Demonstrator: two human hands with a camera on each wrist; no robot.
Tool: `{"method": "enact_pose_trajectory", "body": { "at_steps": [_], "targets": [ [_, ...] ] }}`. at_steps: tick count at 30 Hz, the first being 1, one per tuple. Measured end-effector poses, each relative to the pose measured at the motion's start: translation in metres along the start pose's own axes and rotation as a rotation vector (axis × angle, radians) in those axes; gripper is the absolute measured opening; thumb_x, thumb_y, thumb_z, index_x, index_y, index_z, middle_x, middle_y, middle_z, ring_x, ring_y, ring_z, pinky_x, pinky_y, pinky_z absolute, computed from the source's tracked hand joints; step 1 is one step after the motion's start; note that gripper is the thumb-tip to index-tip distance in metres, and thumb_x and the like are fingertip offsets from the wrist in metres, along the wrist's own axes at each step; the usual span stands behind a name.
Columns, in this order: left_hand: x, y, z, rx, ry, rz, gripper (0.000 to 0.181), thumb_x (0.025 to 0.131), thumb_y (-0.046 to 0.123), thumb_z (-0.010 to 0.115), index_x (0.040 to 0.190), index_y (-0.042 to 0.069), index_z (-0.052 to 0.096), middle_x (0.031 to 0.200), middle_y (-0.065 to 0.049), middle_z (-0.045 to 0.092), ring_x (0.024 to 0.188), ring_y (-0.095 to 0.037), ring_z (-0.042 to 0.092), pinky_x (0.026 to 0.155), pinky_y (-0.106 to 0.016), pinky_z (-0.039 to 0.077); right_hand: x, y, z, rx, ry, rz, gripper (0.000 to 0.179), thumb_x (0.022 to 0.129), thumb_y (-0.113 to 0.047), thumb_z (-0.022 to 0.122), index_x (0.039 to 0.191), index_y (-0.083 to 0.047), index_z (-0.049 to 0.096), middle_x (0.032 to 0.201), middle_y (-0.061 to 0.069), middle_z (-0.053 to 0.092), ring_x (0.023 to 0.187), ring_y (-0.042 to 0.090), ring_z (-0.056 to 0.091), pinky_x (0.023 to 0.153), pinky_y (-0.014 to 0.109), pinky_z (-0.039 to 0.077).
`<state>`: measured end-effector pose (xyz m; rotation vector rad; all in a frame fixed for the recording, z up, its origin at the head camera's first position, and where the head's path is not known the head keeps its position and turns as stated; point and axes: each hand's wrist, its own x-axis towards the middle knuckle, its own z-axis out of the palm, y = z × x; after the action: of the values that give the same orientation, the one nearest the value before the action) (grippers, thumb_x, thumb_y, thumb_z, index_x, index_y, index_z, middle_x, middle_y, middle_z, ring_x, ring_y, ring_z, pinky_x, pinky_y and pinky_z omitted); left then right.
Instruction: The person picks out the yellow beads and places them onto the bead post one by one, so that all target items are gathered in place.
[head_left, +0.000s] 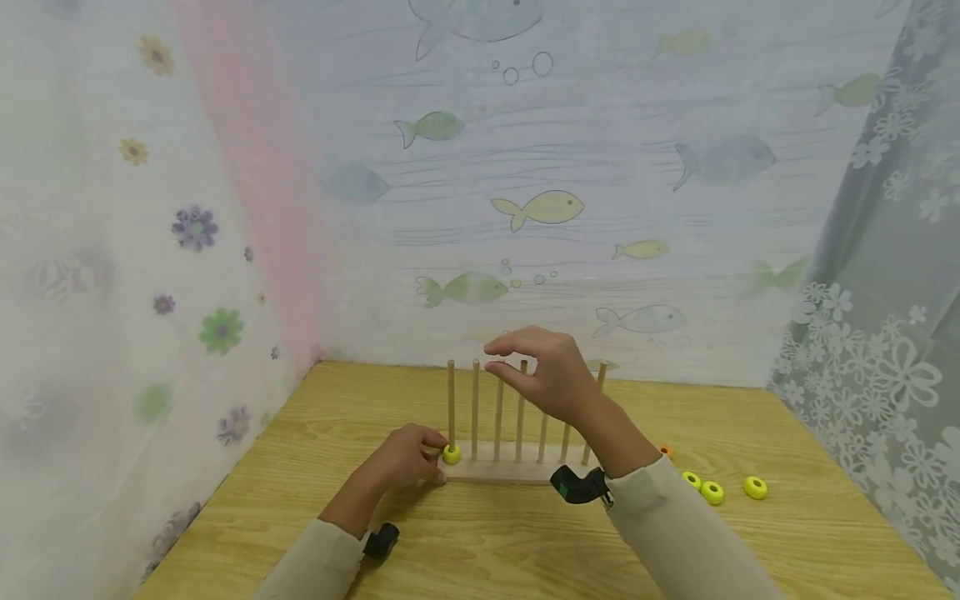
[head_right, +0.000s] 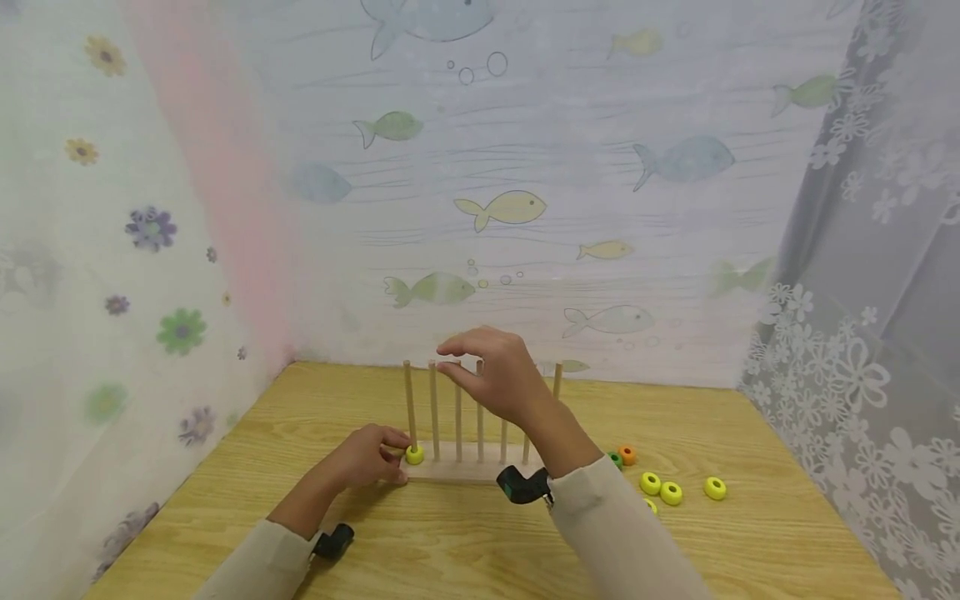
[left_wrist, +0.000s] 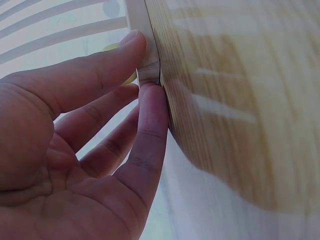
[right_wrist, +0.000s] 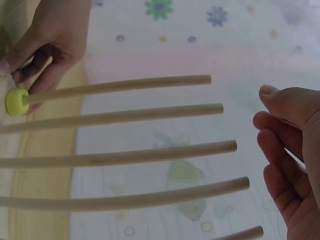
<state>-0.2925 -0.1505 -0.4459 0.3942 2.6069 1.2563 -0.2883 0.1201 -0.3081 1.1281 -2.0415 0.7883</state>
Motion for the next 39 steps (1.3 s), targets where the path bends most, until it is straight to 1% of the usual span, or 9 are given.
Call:
{"method": "enact_pose_trajectory", "body": {
  "at_steps": [5,9,14,20,23,25,30,36,39],
  "targets": [
    [-0.001,-0.001,-0.001,-0.009,-0.006,0.011,0.057,0.08,0.001,0.088,0.133,0.001,0.068,0.143,-0.019,0.061,0.106,-0.026,0.071,0.076,-0.038,0.061,-0.007,0.001,-0.007,-0.03,0.022,-0.012,0.019,0.091,-0.019,0.082,0.11,-0.016,0.081,0.108,-0.001,0.079,0.097,0.014,0.073,0.073,0.031,0.059],
    [0.0,-0.002,-0.001,-0.009,-0.005,0.015,0.056,0.079,0.001,0.088,0.133,0.001,0.069,0.142,-0.019,0.062,0.107,-0.027,0.071,0.077,-0.039,0.061,-0.013,0.002,-0.014,-0.054,0.025,-0.016,0.02,0.091,-0.019,0.083,0.11,-0.017,0.081,0.107,-0.002,0.079,0.093,0.014,0.072,0.065,0.034,0.057],
    [0.001,-0.002,0.0,-0.006,-0.006,0.01,0.057,0.079,0.002,0.089,0.133,0.002,0.069,0.143,-0.018,0.061,0.108,-0.026,0.071,0.079,-0.039,0.061,-0.024,0.003,-0.025,-0.06,0.045,0.001,0.023,0.088,-0.017,0.085,0.11,-0.017,0.081,0.108,-0.002,0.079,0.095,0.014,0.073,0.071,0.036,0.059],
    [0.001,-0.003,-0.001,-0.017,-0.01,0.018,0.058,0.079,0.001,0.088,0.134,0.0,0.068,0.145,-0.02,0.06,0.109,-0.028,0.071,0.078,-0.039,0.061,-0.042,0.007,-0.032,-0.085,0.051,0.014,0.025,0.086,-0.017,0.087,0.11,-0.016,0.081,0.109,-0.003,0.079,0.096,0.013,0.072,0.068,0.033,0.057],
    [0.001,-0.004,-0.001,-0.019,-0.013,0.019,0.058,0.08,0.001,0.088,0.134,0.0,0.068,0.145,-0.02,0.059,0.109,-0.027,0.071,0.077,-0.038,0.061,-0.051,0.009,-0.035,-0.094,0.052,0.021,0.027,0.085,-0.017,0.087,0.111,-0.018,0.081,0.109,-0.004,0.079,0.1,0.014,0.073,0.077,0.036,0.06],
    [0.001,-0.005,-0.001,-0.021,-0.011,0.015,0.058,0.079,0.001,0.088,0.134,0.001,0.068,0.145,-0.019,0.059,0.109,-0.026,0.071,0.076,-0.038,0.061,-0.057,0.01,-0.037,-0.103,0.058,0.025,0.028,0.084,-0.016,0.088,0.111,-0.018,0.081,0.11,-0.004,0.079,0.101,0.015,0.073,0.079,0.034,0.06],
    [0.001,-0.004,-0.002,-0.021,-0.005,0.005,0.058,0.079,0.003,0.089,0.134,0.003,0.069,0.144,-0.018,0.061,0.107,-0.025,0.071,0.075,-0.037,0.061,-0.07,0.015,-0.043,-0.105,0.091,0.023,0.03,0.081,-0.01,0.089,0.109,-0.017,0.082,0.109,-0.001,0.079,0.099,0.018,0.074,0.071,0.019,0.052],
    [-0.001,-0.004,-0.002,-0.029,-0.005,-0.003,0.058,0.079,0.003,0.089,0.134,0.003,0.069,0.145,-0.019,0.06,0.11,-0.027,0.07,0.076,-0.038,0.061,-0.088,0.019,-0.052,-0.135,0.102,0.046,0.033,0.078,-0.006,0.09,0.108,-0.017,0.082,0.106,-0.003,0.079,0.099,0.017,0.074,0.09,0.013,0.051],
    [0.0,-0.003,-0.002,-0.032,-0.011,0.001,0.059,0.079,0.003,0.089,0.135,0.003,0.068,0.145,-0.019,0.06,0.112,-0.029,0.07,0.077,-0.039,0.061,-0.101,0.022,-0.059,-0.175,0.106,0.079,0.034,0.077,-0.007,0.09,0.108,-0.018,0.082,0.104,-0.004,0.079,0.097,0.017,0.074,0.095,0.009,0.048]
  ]
}}
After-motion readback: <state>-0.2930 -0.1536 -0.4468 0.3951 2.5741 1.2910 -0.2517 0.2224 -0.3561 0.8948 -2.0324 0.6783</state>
